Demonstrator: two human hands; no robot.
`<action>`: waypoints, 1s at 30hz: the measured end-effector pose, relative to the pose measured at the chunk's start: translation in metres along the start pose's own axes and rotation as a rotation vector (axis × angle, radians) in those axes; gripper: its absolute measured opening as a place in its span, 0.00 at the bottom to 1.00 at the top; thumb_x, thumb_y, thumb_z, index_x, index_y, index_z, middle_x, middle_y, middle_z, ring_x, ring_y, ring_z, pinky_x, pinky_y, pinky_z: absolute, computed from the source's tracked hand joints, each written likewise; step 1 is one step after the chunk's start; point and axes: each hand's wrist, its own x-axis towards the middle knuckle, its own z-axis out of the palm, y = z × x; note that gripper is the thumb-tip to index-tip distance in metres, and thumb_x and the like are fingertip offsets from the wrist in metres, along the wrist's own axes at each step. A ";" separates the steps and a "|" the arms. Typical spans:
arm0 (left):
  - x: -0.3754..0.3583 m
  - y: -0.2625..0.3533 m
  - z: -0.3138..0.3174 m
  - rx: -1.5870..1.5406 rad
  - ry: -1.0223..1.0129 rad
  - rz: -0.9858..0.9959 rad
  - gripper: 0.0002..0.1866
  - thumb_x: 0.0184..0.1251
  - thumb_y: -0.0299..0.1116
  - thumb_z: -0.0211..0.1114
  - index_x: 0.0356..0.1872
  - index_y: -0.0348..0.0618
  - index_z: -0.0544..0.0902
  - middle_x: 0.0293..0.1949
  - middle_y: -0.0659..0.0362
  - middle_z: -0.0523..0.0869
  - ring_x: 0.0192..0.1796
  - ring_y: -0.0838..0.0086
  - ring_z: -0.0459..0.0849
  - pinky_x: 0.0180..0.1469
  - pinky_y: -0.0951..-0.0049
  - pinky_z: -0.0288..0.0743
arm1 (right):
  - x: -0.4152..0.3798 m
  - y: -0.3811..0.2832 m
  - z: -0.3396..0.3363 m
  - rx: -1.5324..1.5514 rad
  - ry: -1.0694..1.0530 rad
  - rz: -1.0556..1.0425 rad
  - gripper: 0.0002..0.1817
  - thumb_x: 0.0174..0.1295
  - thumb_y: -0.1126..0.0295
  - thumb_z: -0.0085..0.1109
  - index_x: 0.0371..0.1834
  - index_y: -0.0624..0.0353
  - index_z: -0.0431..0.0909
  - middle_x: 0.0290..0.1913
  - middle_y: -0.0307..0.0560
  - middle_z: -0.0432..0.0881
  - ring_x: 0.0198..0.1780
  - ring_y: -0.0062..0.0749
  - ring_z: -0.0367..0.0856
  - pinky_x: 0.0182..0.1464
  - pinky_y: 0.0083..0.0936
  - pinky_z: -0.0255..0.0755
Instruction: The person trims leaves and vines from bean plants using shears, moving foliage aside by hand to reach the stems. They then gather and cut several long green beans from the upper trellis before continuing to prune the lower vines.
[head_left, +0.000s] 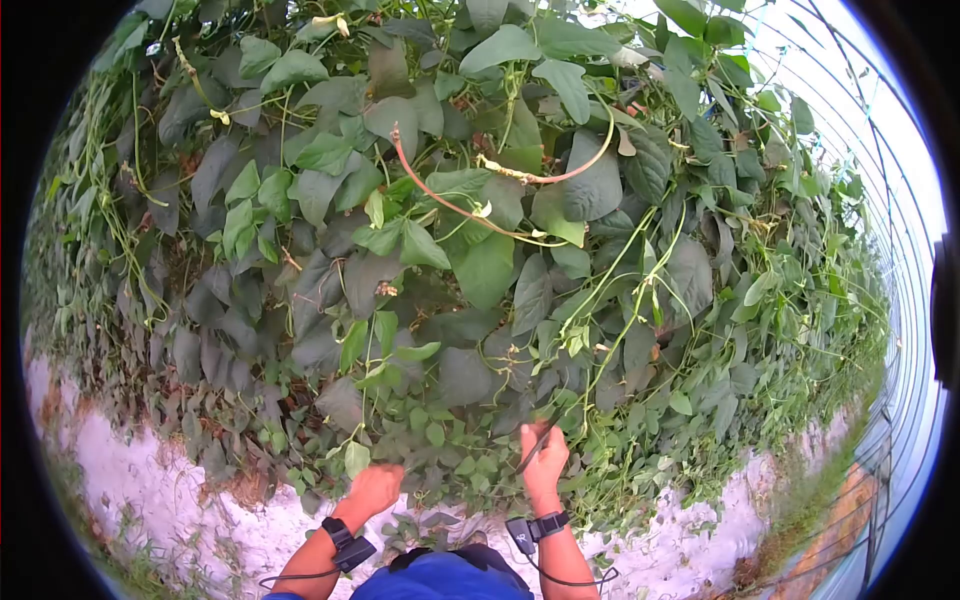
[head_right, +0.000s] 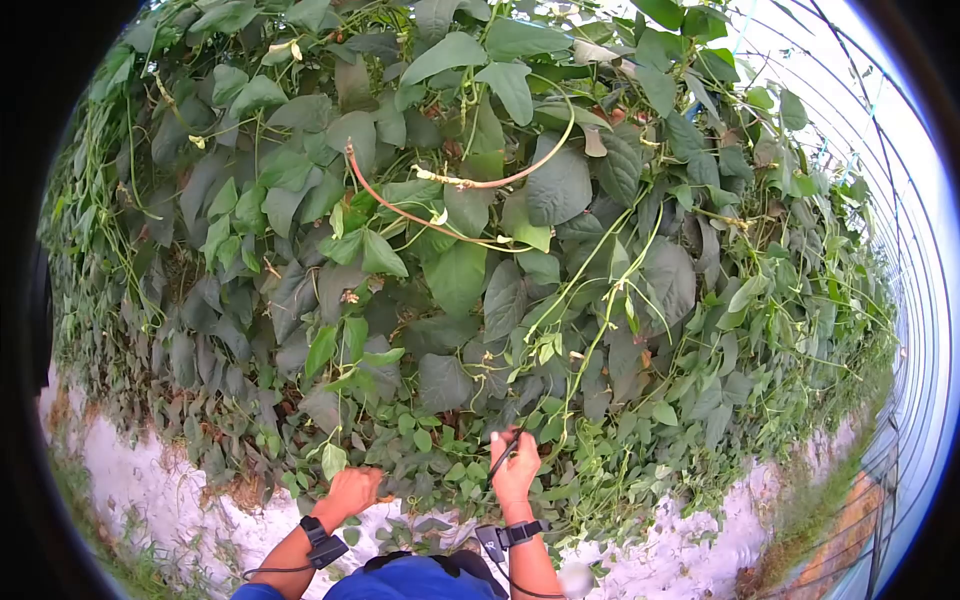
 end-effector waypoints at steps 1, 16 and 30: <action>-0.001 0.001 -0.002 0.005 0.010 -0.015 0.06 0.58 0.29 0.54 0.28 0.38 0.77 0.27 0.45 0.82 0.32 0.49 0.82 0.33 0.52 0.75 | 0.015 0.001 -0.002 0.023 0.044 -0.041 0.15 0.57 0.66 0.68 0.38 0.67 0.76 0.32 0.49 0.80 0.33 0.33 0.79 0.40 0.28 0.72; -0.006 0.032 0.022 0.044 0.094 0.252 0.06 0.45 0.29 0.60 0.27 0.40 0.79 0.25 0.52 0.81 0.29 0.55 0.82 0.30 0.57 0.73 | -0.047 -0.010 0.063 0.332 -0.409 0.128 0.08 0.58 0.71 0.67 0.32 0.65 0.81 0.26 0.31 0.77 0.30 0.13 0.70 0.33 0.15 0.66; -0.068 0.007 0.087 -0.299 0.155 0.347 0.16 0.57 0.37 0.59 0.43 0.37 0.77 0.29 0.47 0.81 0.37 0.50 0.81 0.38 0.52 0.73 | -0.108 -0.047 0.087 0.128 -0.551 -0.023 0.17 0.59 0.62 0.67 0.25 0.66 0.75 0.17 0.46 0.72 0.20 0.28 0.62 0.25 0.29 0.61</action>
